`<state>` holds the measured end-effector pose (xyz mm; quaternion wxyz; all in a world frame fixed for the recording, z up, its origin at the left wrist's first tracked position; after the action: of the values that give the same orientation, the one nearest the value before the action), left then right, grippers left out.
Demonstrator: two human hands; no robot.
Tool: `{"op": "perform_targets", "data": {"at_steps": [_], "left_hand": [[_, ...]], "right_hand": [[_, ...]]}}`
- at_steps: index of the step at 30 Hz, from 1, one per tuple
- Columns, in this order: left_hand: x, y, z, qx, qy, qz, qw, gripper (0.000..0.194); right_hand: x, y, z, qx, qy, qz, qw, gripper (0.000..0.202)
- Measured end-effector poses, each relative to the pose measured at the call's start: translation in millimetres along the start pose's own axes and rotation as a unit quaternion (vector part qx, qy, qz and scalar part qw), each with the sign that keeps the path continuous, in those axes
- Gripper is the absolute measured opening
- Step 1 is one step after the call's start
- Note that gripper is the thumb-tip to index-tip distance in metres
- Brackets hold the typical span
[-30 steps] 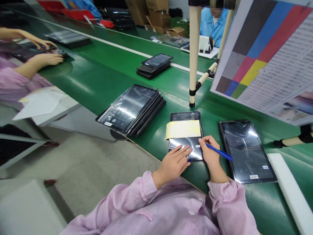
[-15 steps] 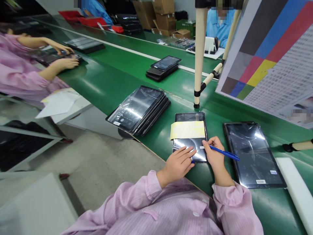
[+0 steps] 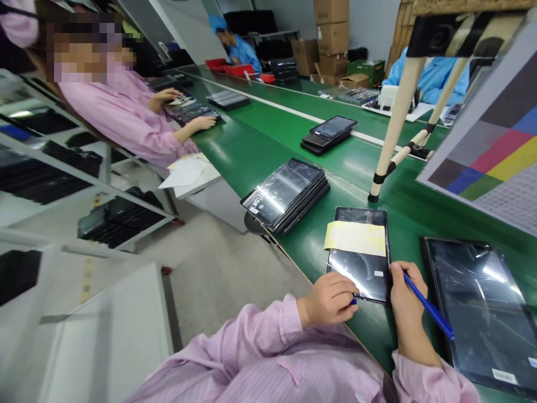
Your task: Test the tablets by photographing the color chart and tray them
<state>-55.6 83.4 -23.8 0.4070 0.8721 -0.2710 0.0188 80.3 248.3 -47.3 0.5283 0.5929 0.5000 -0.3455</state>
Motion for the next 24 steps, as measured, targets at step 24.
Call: {"op": "perform_targets", "data": {"at_steps": [24], "left_hand": [[10,0.9,-11,-0.071,-0.012,-0.042,0.997,0.017]], "right_hand": [[-37,-24,1,-0.058,0.001,0.06,0.996,0.043]]}}
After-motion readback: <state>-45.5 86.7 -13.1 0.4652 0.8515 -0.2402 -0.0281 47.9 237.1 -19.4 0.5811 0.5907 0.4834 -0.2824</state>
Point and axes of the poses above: each hand's wrist, its own z-axis away from the middle knuckle, its own y-axis out of the back of the hand, x = y × z, the point moved 10 cm from there along -z, towards the middle knuckle, and after that the axes turned 1 degree about x, right-handed, at the moved point
